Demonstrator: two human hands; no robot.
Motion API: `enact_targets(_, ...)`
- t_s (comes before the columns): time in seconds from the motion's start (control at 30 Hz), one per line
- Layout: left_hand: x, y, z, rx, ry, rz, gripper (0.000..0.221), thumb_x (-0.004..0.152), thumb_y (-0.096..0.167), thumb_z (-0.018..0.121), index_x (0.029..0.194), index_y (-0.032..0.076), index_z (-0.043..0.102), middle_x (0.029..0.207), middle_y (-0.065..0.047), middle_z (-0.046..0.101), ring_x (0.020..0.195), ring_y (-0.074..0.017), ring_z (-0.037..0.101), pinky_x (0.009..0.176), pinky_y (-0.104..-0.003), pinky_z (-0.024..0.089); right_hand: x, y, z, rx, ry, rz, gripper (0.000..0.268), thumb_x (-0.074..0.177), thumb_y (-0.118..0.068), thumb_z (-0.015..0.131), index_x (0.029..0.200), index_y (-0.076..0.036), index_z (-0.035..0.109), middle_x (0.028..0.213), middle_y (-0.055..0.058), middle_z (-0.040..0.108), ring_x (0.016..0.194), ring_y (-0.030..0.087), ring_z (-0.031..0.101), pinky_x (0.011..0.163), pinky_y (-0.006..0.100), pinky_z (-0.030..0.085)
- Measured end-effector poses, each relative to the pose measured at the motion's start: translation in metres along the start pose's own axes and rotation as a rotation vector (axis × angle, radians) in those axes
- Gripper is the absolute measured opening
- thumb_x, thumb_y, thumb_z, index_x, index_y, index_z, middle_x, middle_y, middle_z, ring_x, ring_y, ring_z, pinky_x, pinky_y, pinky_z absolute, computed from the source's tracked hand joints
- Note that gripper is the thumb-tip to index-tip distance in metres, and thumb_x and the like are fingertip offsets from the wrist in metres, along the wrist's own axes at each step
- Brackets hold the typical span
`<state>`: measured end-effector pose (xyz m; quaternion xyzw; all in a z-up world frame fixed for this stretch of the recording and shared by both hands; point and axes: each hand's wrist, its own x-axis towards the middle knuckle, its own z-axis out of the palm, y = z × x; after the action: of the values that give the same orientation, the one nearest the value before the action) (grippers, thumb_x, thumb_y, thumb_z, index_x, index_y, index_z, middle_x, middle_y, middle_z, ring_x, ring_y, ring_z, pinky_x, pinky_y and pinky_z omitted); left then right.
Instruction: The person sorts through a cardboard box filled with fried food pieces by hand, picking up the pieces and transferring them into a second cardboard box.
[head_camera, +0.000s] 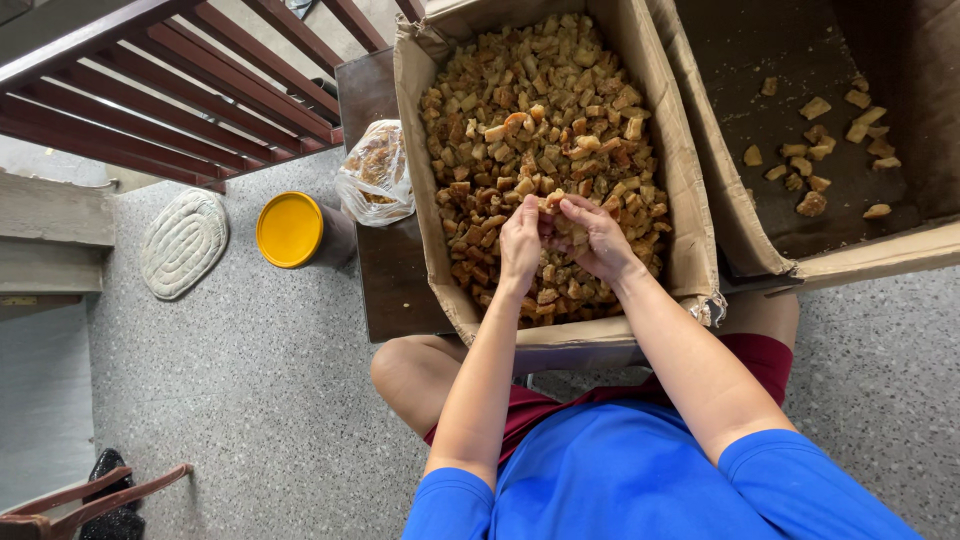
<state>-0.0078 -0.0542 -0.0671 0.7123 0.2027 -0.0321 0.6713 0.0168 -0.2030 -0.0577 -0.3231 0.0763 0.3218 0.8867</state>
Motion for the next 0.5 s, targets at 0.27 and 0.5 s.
enact_targets(0.27,-0.004,0.008,-0.022,-0.611,-0.122,-0.008,0.051,0.114,0.045,0.051,0.128,-0.002,0.065,0.108,-0.010,0.061,0.094,-0.0183,0.059,0.084,-0.033,0.051,0.003,0.000,-0.004,0.119,-0.018,-0.001,0.030,0.103,-0.038,0.063,0.121,-0.014,0.064,0.122,0.006,0.067,0.104,0.018,0.066,0.083,0.037,0.060)
enact_targets(0.5,-0.028,0.063,-0.023,0.308,-0.060,0.343,0.082,0.091,0.046,0.069,0.157,0.011,0.035,0.159,-0.021,0.029,0.145,-0.0371,0.034,0.116,-0.058,0.033,0.001,-0.001,0.000,0.216,0.011,0.038,0.051,0.098,-0.053,0.066,0.120,-0.008,0.067,0.116,0.011,0.067,0.104,0.025,0.070,0.084,0.040,0.063)
